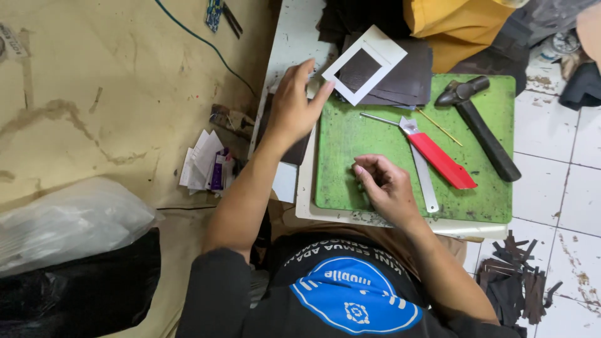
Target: Cutting and marking leather pieces for assembly using a utility knife, ruler, and stylus
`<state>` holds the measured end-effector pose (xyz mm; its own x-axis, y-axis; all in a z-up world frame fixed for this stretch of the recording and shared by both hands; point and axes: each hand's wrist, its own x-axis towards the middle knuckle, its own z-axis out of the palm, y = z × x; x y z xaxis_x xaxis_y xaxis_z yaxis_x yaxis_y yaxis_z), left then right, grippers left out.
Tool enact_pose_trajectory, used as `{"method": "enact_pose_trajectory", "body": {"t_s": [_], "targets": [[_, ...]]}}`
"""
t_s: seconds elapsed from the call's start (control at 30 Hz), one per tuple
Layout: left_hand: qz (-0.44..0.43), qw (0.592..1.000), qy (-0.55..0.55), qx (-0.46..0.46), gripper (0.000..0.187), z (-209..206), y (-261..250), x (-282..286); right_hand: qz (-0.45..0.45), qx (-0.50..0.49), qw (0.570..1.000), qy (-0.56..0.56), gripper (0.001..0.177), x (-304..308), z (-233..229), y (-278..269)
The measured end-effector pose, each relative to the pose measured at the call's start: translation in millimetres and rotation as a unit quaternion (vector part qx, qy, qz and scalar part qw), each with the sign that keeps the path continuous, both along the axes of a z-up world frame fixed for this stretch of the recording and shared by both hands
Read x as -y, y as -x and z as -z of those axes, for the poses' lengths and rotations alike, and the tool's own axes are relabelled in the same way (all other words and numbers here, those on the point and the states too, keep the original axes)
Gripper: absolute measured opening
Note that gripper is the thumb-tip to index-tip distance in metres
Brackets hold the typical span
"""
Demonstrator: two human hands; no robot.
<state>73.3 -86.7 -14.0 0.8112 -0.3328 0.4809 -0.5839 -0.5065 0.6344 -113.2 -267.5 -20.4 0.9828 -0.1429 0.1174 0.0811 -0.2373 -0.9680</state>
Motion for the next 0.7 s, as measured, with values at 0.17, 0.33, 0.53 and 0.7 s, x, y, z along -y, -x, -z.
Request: {"method": "enact_pose_trajectory", "body": {"t_s": [0.17,0.33,0.53,0.7], "targets": [[-0.01,0.979,0.109,-0.174,0.026,33.3,-46.0,30.0,-0.018,0.151,0.964,0.217,0.021,18.1,-7.0,10.6],[0.051,0.968,0.174,-0.175,0.016,-31.8,9.6,1.4,0.102,0.183,0.852,0.481,0.038,80.2,-0.7,18.0],[0.131,0.945,0.13,-0.269,0.017,-51.6,57.4,-19.7,0.108,0.077,0.811,0.57,0.038,153.0,64.1,43.9],[0.217,0.951,0.026,-0.22,0.014,-38.2,72.7,4.4,0.143,0.105,0.823,0.54,0.034,137.1,14.4,47.4]]}}
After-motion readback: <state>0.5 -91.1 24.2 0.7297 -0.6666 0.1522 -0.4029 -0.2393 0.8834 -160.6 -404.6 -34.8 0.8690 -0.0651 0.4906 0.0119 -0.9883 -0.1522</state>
